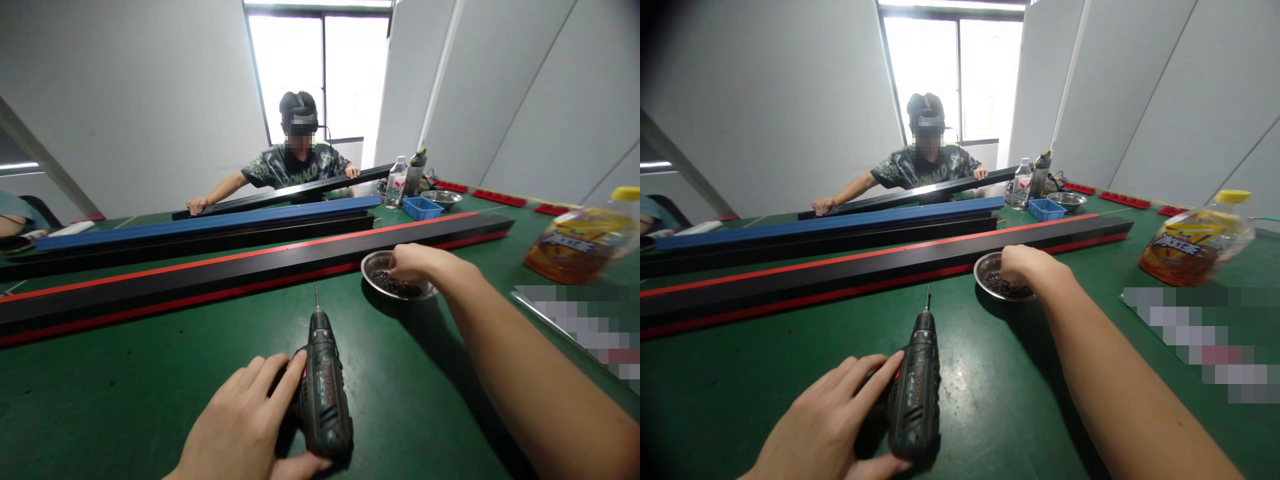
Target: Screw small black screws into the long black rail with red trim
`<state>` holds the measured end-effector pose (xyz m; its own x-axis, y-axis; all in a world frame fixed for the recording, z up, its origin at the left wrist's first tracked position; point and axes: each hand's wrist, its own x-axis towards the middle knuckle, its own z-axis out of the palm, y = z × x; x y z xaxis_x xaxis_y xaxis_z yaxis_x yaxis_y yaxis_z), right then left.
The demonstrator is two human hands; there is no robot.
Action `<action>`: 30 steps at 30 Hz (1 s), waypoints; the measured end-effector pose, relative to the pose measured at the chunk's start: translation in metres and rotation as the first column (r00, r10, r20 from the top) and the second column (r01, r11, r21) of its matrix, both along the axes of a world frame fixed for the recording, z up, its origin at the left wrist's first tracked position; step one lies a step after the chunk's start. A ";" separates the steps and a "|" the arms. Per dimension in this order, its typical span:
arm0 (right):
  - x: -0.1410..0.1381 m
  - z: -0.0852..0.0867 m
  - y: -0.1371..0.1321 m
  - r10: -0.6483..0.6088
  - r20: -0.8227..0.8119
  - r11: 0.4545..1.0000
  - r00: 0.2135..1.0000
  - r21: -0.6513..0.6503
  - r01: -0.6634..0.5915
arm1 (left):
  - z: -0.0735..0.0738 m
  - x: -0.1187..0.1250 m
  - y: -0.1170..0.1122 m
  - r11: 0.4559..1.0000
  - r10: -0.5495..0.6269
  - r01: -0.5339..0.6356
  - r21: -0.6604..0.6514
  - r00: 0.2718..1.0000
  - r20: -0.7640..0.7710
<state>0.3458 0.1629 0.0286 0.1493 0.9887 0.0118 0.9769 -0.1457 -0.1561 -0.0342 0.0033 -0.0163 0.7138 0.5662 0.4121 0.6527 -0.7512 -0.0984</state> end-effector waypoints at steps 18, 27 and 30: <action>-0.111 -0.008 -0.014 0.338 -0.228 0.928 0.913 0.244 -0.282 | -0.001 -0.003 0.002 0.996 -0.063 0.064 0.068 0.998 -0.024; -0.129 -0.050 -0.014 0.271 -0.413 0.934 0.869 0.332 -0.134 | 0.000 0.000 0.001 0.996 -0.047 0.050 0.072 0.998 -0.036; -0.130 -0.063 -0.012 0.242 -0.487 0.935 0.839 0.347 -0.068 | -0.001 0.002 0.001 0.996 -0.045 0.047 0.071 0.998 -0.033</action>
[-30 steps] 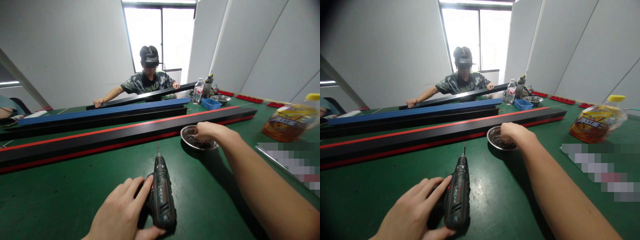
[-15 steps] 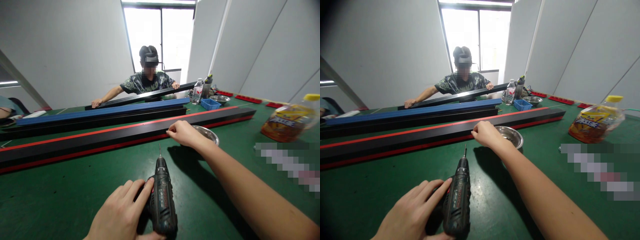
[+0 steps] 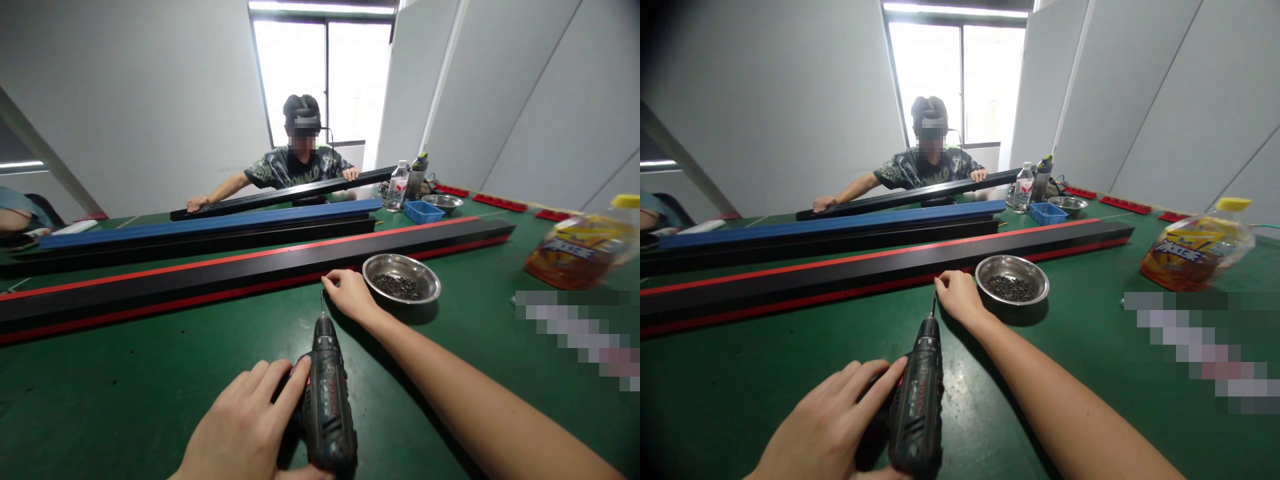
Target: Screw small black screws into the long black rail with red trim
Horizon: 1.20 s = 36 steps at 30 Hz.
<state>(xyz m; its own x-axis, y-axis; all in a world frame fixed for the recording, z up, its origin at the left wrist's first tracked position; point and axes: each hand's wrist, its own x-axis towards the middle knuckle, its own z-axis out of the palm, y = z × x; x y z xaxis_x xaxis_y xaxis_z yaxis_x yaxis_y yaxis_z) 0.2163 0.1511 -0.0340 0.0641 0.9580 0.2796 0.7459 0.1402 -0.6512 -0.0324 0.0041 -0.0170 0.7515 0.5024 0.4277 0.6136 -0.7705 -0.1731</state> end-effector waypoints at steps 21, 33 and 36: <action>0.010 -0.013 0.005 0.176 -0.049 0.984 0.983 -0.007 -0.177 | 0.004 0.002 -0.002 1.000 0.015 -0.015 -0.014 1.000 0.011; 0.020 -0.010 0.007 0.293 -0.065 0.950 0.954 -0.091 -0.298 | 0.003 0.003 -0.001 1.000 0.021 -0.020 -0.019 1.000 0.018; 0.022 -0.011 0.009 0.328 -0.063 0.938 0.943 -0.098 -0.333 | 0.004 0.003 -0.001 0.999 0.024 -0.023 -0.023 1.000 0.009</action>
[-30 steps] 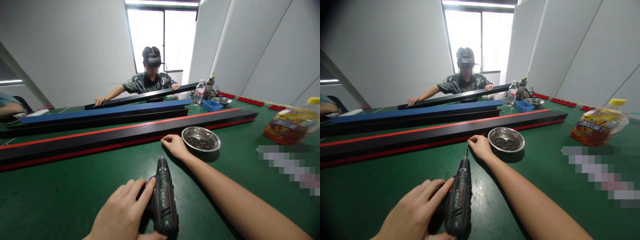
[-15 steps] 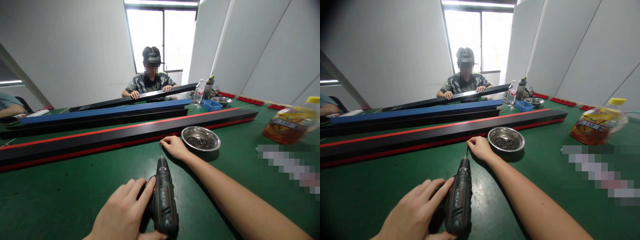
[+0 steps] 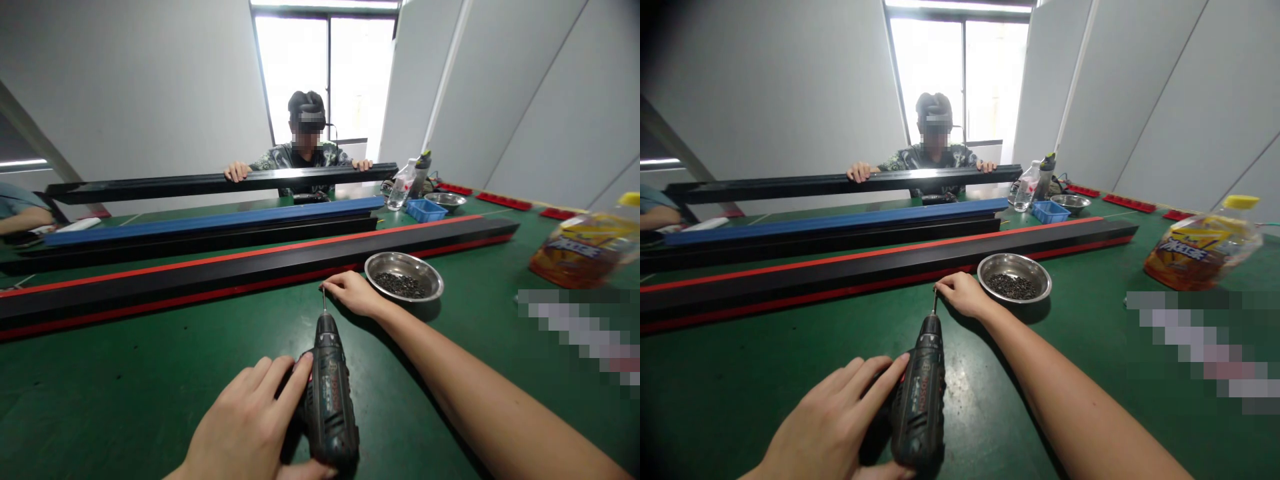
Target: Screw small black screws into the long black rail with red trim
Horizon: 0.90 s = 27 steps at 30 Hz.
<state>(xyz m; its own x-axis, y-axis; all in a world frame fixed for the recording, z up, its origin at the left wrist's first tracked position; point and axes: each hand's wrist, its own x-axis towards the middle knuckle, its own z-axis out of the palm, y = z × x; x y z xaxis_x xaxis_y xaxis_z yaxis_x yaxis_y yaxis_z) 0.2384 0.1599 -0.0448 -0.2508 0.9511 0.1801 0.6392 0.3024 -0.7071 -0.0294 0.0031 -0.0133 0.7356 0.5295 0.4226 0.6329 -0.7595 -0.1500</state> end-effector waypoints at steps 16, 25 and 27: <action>0.000 -0.001 0.000 -0.004 -0.002 1.000 1.000 -0.006 0.004 | -0.003 -0.001 -0.002 1.000 -0.003 0.002 -0.013 1.000 -0.016; 0.005 -0.002 0.003 0.063 -0.042 0.996 0.997 -0.062 -0.065 | -0.004 -0.002 -0.002 0.999 0.007 -0.008 -0.047 1.000 -0.021; 0.005 -0.002 0.003 0.061 -0.064 0.995 0.996 -0.075 -0.066 | -0.004 -0.001 -0.001 0.999 0.009 -0.009 -0.041 1.000 -0.016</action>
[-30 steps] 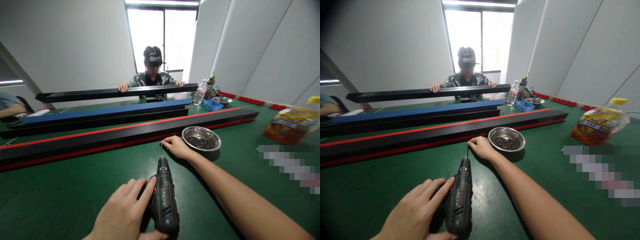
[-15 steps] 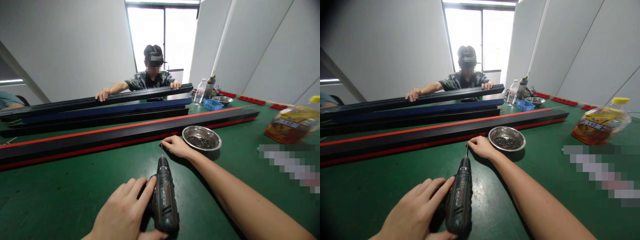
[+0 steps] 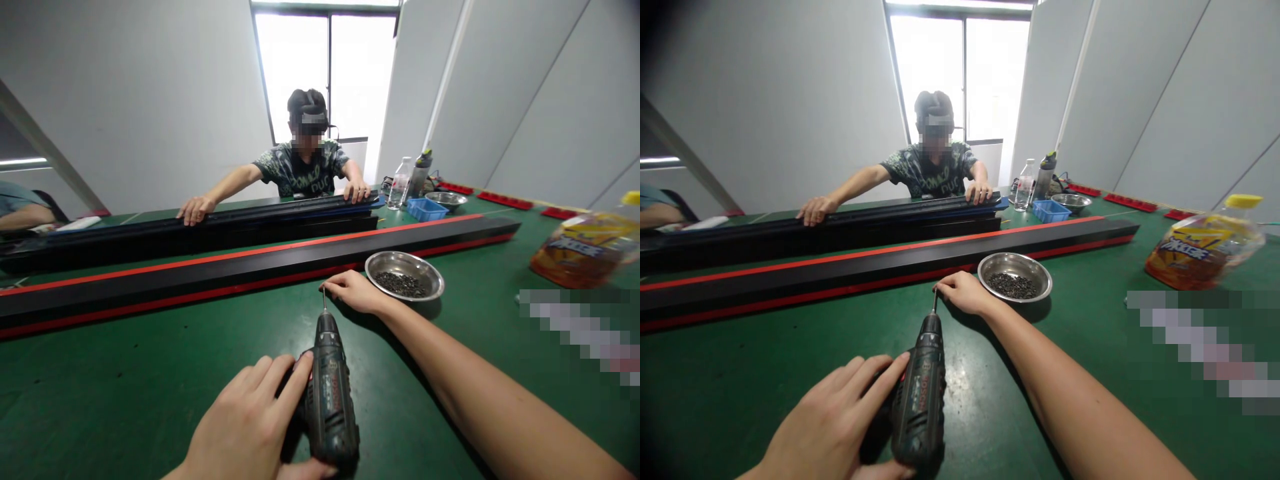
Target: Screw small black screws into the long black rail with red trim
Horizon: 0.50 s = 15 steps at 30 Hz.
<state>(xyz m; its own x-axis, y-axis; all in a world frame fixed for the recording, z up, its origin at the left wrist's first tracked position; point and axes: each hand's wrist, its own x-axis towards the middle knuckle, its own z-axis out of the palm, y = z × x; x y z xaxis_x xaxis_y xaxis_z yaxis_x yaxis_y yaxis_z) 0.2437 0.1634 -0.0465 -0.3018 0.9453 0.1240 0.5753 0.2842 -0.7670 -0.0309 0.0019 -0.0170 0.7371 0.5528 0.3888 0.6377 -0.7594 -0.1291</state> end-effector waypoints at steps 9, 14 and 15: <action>0.001 -0.002 0.002 -0.025 -0.106 0.997 0.994 -0.073 0.018 | 0.002 0.002 -0.002 0.999 -0.004 0.004 0.043 1.000 -0.004; 0.000 0.001 -0.002 -0.043 -0.084 0.999 0.996 -0.036 0.040 | 0.001 0.002 -0.001 0.998 0.008 -0.007 0.057 1.000 -0.018; 0.000 0.001 -0.002 -0.050 -0.075 0.999 0.996 -0.026 0.048 | 0.000 0.001 0.000 0.999 0.010 -0.009 0.054 1.000 -0.021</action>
